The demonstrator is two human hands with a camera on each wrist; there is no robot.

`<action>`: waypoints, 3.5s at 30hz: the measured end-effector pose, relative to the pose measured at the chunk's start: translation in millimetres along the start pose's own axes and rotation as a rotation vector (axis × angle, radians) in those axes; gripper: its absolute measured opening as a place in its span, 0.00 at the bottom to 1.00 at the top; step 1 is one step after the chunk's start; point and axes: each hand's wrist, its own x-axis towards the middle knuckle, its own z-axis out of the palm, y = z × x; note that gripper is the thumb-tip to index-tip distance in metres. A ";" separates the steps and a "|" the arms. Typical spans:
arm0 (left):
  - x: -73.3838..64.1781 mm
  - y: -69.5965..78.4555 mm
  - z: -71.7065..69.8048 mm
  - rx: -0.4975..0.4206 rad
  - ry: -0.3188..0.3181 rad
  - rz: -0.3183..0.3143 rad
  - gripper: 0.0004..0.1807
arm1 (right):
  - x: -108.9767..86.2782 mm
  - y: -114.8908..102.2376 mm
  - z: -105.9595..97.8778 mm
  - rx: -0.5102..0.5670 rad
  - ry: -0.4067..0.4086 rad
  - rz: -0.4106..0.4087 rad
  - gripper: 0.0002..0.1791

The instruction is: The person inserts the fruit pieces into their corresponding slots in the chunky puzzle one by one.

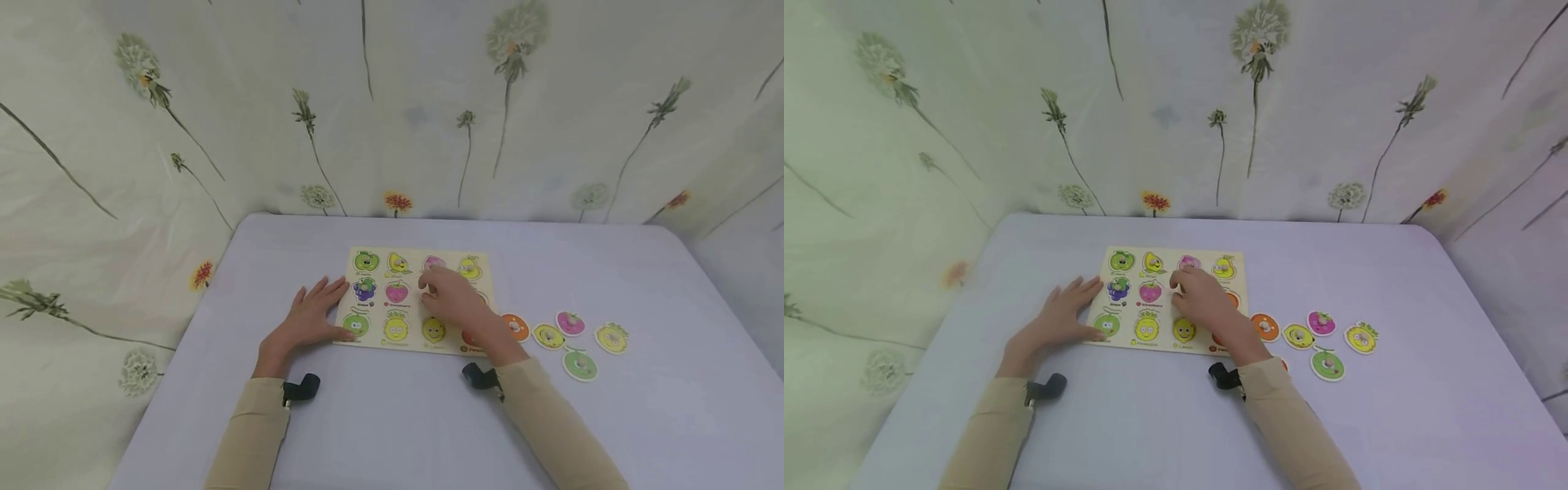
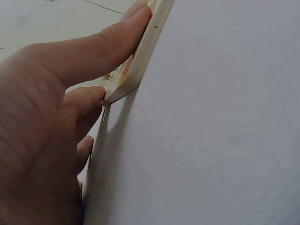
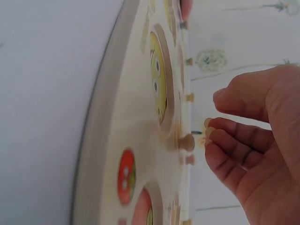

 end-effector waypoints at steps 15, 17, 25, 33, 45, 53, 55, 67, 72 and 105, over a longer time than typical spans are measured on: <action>-2.4 2.8 -1.8 0.008 -0.005 0.000 0.60 | -20.6 30.0 -9.3 0.015 0.021 0.019 0.09; -2.7 2.8 -1.5 0.009 -0.004 -0.003 0.61 | -23.3 32.9 -11.5 0.024 0.012 0.025 0.11; -2.2 3.7 -1.5 0.010 0.004 -0.001 0.60 | -33.2 45.1 -20.3 0.053 -0.007 0.100 0.10; -1.6 3.8 -0.7 0.013 0.005 -0.001 0.60 | -44.7 52.1 -28.2 0.065 -0.036 0.165 0.12; -4.6 7.1 -5.5 -0.009 -0.018 -0.009 0.61 | -54.8 65.7 -37.8 0.056 -0.025 0.153 0.14; -3.8 7.7 -6.1 -0.006 -0.028 -0.011 0.60 | -63.9 75.3 -41.5 0.024 -0.034 0.162 0.10; -4.4 8.4 -6.9 -0.007 -0.032 -0.011 0.61 | -65.9 78.2 -41.5 0.018 -0.040 0.165 0.09; -5.2 8.6 -6.7 -0.010 -0.024 -0.005 0.60 | -74.9 87.8 -46.6 0.005 -0.086 0.197 0.05; -4.8 8.1 -6.1 -0.010 -0.020 -0.004 0.60 | -80.1 91.4 -47.5 0.015 -0.093 0.197 0.06; -6.8 9.6 -7.4 -0.012 -0.029 -0.002 0.59 | -98.1 96.8 -54.3 0.049 -0.147 0.159 0.13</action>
